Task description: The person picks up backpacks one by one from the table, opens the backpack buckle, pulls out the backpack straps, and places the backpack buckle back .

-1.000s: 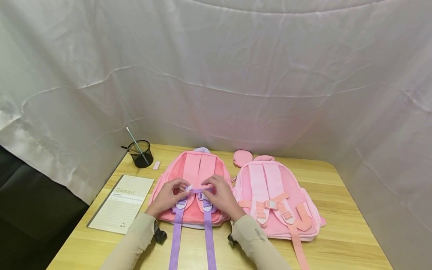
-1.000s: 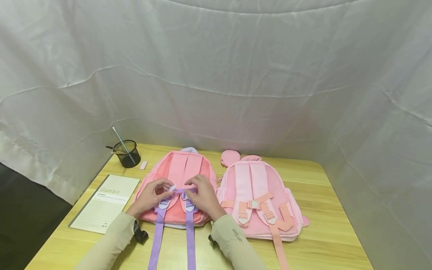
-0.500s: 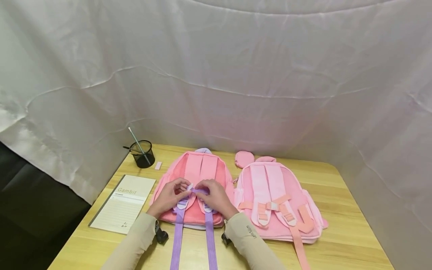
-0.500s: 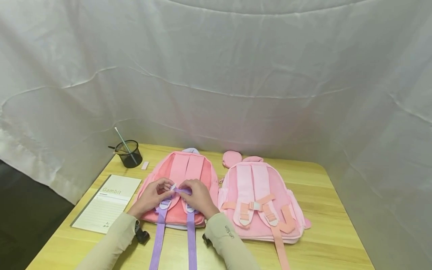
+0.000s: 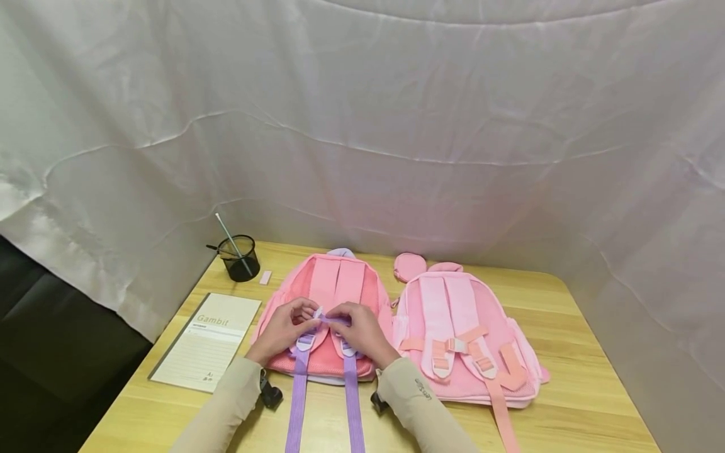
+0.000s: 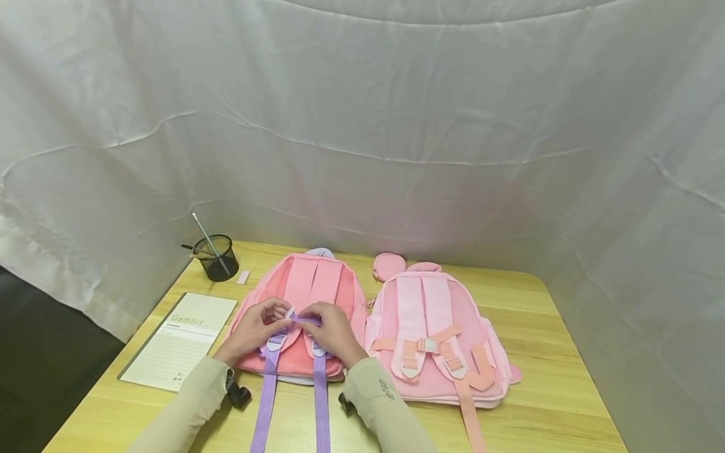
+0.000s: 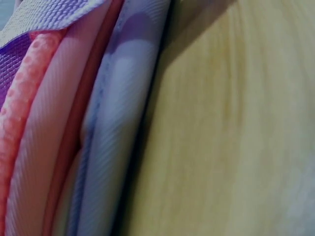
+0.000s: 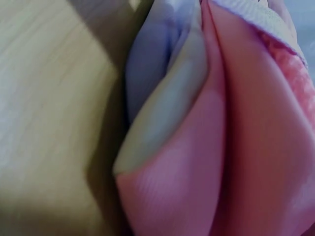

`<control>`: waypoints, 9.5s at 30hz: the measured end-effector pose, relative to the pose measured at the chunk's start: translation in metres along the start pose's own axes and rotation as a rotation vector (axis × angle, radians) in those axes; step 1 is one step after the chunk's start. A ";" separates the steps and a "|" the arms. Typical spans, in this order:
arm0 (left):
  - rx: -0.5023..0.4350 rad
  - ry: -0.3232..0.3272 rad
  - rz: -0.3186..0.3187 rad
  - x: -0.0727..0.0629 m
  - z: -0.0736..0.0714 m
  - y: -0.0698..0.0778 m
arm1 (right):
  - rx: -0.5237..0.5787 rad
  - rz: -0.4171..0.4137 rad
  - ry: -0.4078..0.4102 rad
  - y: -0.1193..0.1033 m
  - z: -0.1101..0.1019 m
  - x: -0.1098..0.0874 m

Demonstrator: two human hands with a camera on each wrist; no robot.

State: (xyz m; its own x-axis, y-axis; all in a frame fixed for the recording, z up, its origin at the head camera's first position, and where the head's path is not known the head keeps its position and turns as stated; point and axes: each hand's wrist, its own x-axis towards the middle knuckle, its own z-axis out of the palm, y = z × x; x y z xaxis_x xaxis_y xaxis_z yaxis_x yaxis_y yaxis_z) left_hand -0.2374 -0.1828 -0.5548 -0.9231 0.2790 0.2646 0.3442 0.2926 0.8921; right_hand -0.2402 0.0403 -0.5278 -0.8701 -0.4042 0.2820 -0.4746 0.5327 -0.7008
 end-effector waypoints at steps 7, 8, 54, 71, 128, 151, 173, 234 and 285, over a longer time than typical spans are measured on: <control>-0.002 0.003 -0.009 -0.001 -0.002 0.001 | 0.045 0.012 0.002 -0.006 0.005 0.006; 0.000 0.005 -0.004 -0.001 -0.002 0.001 | 0.052 0.015 0.002 -0.006 0.006 0.007; 0.042 0.019 -0.011 -0.001 0.001 0.002 | 0.085 0.077 -0.056 -0.002 -0.005 0.003; 0.006 0.009 -0.014 -0.002 0.001 0.002 | 0.049 0.047 -0.048 -0.003 -0.003 0.004; 0.075 0.046 -0.026 -0.007 0.005 0.032 | 0.138 0.051 -0.029 -0.003 0.004 0.003; 0.048 0.038 -0.012 -0.007 0.004 0.030 | 0.183 0.052 -0.048 0.004 0.008 0.003; 0.052 0.025 -0.025 -0.006 0.005 0.031 | 0.270 0.041 -0.027 0.003 0.008 0.002; 0.377 0.161 0.207 -0.026 0.011 0.012 | 0.205 0.100 0.055 0.006 0.007 0.000; 0.538 0.174 0.015 -0.015 0.020 0.016 | 0.361 0.109 0.090 0.011 0.007 -0.001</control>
State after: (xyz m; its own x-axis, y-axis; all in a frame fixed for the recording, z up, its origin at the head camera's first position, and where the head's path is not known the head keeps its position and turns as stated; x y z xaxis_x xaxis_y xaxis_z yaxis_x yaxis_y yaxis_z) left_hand -0.2144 -0.1637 -0.5518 -0.9165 0.1449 0.3730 0.3542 0.7275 0.5876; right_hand -0.2441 0.0411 -0.5409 -0.9288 -0.2839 0.2382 -0.3151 0.2665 -0.9109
